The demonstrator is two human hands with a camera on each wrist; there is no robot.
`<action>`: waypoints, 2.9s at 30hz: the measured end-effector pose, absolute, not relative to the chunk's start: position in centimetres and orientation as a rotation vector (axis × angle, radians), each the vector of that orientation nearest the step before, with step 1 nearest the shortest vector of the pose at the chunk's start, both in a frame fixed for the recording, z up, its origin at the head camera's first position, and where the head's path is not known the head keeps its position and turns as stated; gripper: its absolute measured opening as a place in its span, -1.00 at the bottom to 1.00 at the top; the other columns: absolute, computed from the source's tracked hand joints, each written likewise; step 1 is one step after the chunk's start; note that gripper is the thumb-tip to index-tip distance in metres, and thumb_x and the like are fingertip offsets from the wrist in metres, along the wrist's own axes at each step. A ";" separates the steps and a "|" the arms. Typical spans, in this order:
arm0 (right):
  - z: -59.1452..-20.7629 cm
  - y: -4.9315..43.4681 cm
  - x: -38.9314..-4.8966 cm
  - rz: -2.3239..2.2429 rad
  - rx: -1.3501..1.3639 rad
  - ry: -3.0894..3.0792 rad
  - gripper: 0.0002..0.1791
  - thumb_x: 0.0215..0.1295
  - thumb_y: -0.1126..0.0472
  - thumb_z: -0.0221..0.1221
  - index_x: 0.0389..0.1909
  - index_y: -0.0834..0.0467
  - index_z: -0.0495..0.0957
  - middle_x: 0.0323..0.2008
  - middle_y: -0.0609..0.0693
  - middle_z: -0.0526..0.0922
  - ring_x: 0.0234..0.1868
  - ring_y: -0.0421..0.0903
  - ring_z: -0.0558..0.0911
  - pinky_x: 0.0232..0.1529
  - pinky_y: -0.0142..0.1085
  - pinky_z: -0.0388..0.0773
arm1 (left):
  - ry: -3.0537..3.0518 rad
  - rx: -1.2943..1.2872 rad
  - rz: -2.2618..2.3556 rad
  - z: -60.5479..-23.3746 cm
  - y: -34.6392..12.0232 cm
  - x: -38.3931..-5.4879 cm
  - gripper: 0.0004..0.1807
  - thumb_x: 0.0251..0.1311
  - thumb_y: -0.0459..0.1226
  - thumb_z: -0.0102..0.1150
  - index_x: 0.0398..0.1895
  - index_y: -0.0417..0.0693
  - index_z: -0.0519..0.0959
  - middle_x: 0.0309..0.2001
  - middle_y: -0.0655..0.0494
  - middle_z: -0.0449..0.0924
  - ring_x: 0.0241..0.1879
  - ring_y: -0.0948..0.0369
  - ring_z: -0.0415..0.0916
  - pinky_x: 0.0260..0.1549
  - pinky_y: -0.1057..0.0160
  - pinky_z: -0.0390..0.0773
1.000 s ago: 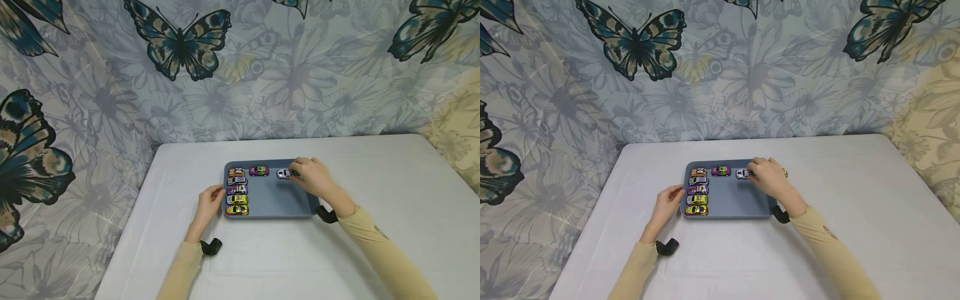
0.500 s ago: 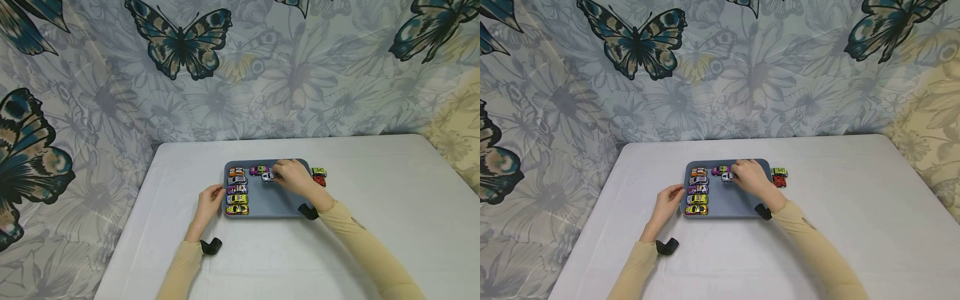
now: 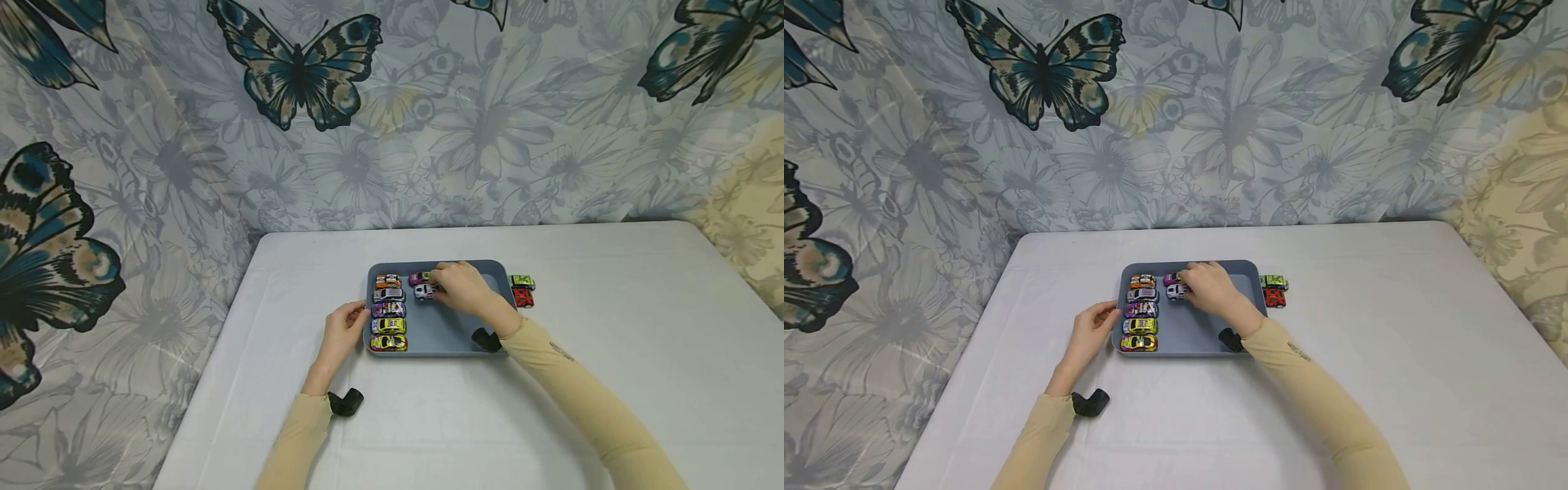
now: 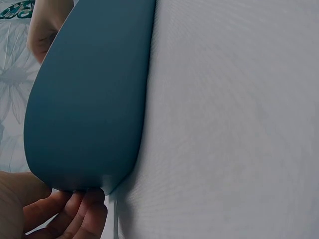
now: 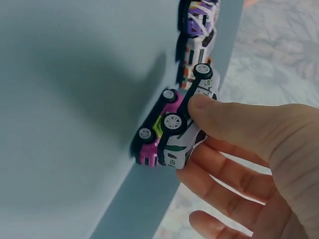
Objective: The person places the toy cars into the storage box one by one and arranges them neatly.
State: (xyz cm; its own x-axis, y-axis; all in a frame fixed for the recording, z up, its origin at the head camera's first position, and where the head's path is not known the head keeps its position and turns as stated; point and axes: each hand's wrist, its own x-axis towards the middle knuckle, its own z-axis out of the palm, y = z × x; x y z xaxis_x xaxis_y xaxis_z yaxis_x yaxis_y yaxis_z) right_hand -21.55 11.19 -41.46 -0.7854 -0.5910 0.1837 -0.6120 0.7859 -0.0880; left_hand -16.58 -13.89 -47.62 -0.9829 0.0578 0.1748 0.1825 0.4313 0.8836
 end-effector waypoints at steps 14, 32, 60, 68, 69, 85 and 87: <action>-42.2 10.4 -22.5 0.168 0.956 -2.910 -0.75 -0.01 0.17 0.39 -0.28 0.15 0.64 -0.35 0.00 0.61 -0.34 -0.07 0.59 -0.29 -0.14 0.50 | -2.569 -0.225 -1.604 -47.6 -13.9 -16.5 -0.69 0.25 -0.34 0.11 -0.02 -0.40 0.53 -0.23 -0.13 0.59 -0.28 0.08 0.54 -0.29 0.25 0.59; -42.9 10.3 -23.0 0.153 0.960 -2.915 -0.78 -0.01 0.15 0.39 -0.32 0.13 0.65 -0.35 0.00 0.62 -0.38 -0.10 0.58 -0.40 -0.20 0.49 | -2.567 -0.222 -1.610 -47.6 -13.9 -16.6 -0.68 0.26 -0.33 0.11 -0.02 -0.40 0.53 -0.23 -0.14 0.59 -0.28 0.09 0.54 -0.29 0.26 0.59; -40.6 12.6 -21.7 0.331 0.918 -2.808 -0.74 0.03 0.19 0.37 -0.25 0.20 0.64 -0.32 0.05 0.62 -0.36 -0.04 0.59 -0.29 -0.07 0.51 | -2.578 -0.210 -1.612 -47.4 -13.9 -16.5 -0.69 0.25 -0.34 0.11 -0.01 -0.40 0.52 -0.23 -0.14 0.59 -0.28 0.08 0.53 -0.29 0.26 0.59; -40.0 15.8 -21.0 0.326 0.864 -2.751 -0.73 0.01 0.19 0.38 -0.27 0.22 0.65 -0.35 0.06 0.62 -0.37 -0.01 0.60 -0.30 -0.04 0.52 | -2.579 -0.197 -1.610 -47.4 -13.8 -16.5 -0.69 0.25 -0.35 0.11 -0.02 -0.40 0.53 -0.23 -0.14 0.59 -0.28 0.08 0.53 -0.28 0.25 0.59; -40.1 16.3 -20.9 0.319 0.852 -2.752 -0.73 0.01 0.19 0.38 -0.27 0.22 0.65 -0.35 0.06 0.62 -0.37 0.00 0.60 -0.30 -0.04 0.52 | -2.578 -0.197 -1.612 -47.4 -13.8 -16.5 -0.69 0.25 -0.35 0.11 -0.02 -0.40 0.53 -0.22 -0.14 0.59 -0.28 0.08 0.53 -0.28 0.24 0.59; -41.5 22.6 -19.0 0.404 0.759 -2.719 -0.80 -0.01 0.30 0.35 -0.34 0.30 0.63 -0.42 0.13 0.61 -0.58 -0.08 0.53 -0.52 -0.15 0.50 | -2.574 -0.203 -1.611 -47.4 -13.8 -16.5 -0.69 0.25 -0.34 0.11 -0.02 -0.41 0.52 -0.23 -0.14 0.60 -0.28 0.08 0.53 -0.28 0.25 0.59; -41.7 23.1 -18.9 0.405 0.736 -2.734 -0.80 0.00 0.30 0.34 -0.34 0.31 0.63 -0.41 0.12 0.61 -0.56 -0.06 0.54 -0.51 -0.14 0.50 | -2.575 -0.200 -1.612 -47.4 -13.8 -16.5 -0.69 0.25 -0.34 0.11 -0.02 -0.41 0.52 -0.23 -0.14 0.59 -0.28 0.08 0.53 -0.27 0.25 0.59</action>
